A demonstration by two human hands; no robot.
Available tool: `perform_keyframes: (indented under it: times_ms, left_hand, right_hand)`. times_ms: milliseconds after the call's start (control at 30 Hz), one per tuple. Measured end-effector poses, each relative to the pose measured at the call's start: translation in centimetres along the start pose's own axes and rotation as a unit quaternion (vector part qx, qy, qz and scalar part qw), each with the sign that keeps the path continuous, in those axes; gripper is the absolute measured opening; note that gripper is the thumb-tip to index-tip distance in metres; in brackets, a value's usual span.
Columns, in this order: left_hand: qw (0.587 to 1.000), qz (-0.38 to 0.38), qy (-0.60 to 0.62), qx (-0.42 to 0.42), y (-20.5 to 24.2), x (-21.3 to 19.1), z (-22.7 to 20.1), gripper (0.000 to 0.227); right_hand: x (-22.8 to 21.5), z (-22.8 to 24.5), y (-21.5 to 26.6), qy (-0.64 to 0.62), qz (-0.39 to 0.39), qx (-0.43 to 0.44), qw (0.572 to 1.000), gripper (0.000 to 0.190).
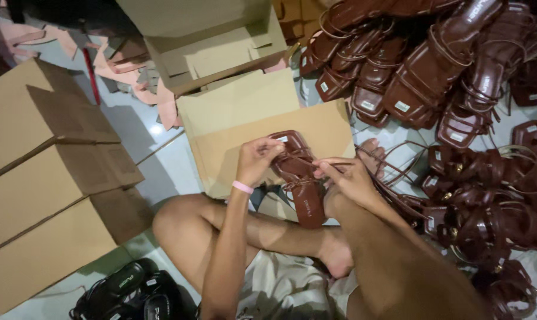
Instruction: The person sits on the floor and ties the straps of brown sandals into bows. They handle one sandal at a time, threading the straps and securing them before moving to the next pair.
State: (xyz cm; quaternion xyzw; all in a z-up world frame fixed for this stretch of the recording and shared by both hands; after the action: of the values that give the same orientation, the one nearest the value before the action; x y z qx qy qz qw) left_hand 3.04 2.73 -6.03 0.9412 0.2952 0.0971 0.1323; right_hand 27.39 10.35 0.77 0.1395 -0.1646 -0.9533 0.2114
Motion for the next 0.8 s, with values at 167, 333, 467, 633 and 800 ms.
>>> perform_keyframes:
  times_ms: [167,333,467,633,800]
  left_hand:
    - [0.99,0.056,-0.018,0.126,4.0,0.2,-4.2,0.051]
    - [0.949,-0.031,-0.169,0.263,5.9,1.6,-6.4,0.043]
    - [0.931,-0.038,-0.226,0.283,5.5,3.5,-6.0,0.038]
    - [0.926,-0.102,-0.254,0.26,6.1,3.6,-5.5,0.037]
    - [0.978,-0.018,-0.131,0.159,5.5,3.7,-5.0,0.032]
  right_hand:
    - [-0.1,-1.3,-0.3,-0.06,0.022,0.074,0.995,0.033]
    - [0.3,-1.7,-0.8,-0.064,0.032,0.038,0.997,0.038]
    - [-0.2,-2.3,0.0,-0.11,0.017,0.052,0.992,0.038]
    - [-0.9,-2.1,-0.2,-0.086,0.036,0.014,0.996,0.04]
    - [-1.1,-2.4,-0.8,-0.048,0.092,0.016,0.994,0.042]
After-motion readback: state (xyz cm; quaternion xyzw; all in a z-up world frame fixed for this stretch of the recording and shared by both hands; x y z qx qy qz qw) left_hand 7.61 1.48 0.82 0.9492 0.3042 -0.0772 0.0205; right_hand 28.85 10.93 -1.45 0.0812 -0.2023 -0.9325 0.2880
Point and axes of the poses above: each hand's wrist, its own y-axis away from the middle knuckle, its own x-axis out of the palm, z = x × y, the point moved 1 cm from there along -y, towards the middle knuckle, and after that the axes turned 14 degrees about -z, right-handed, at the moved point
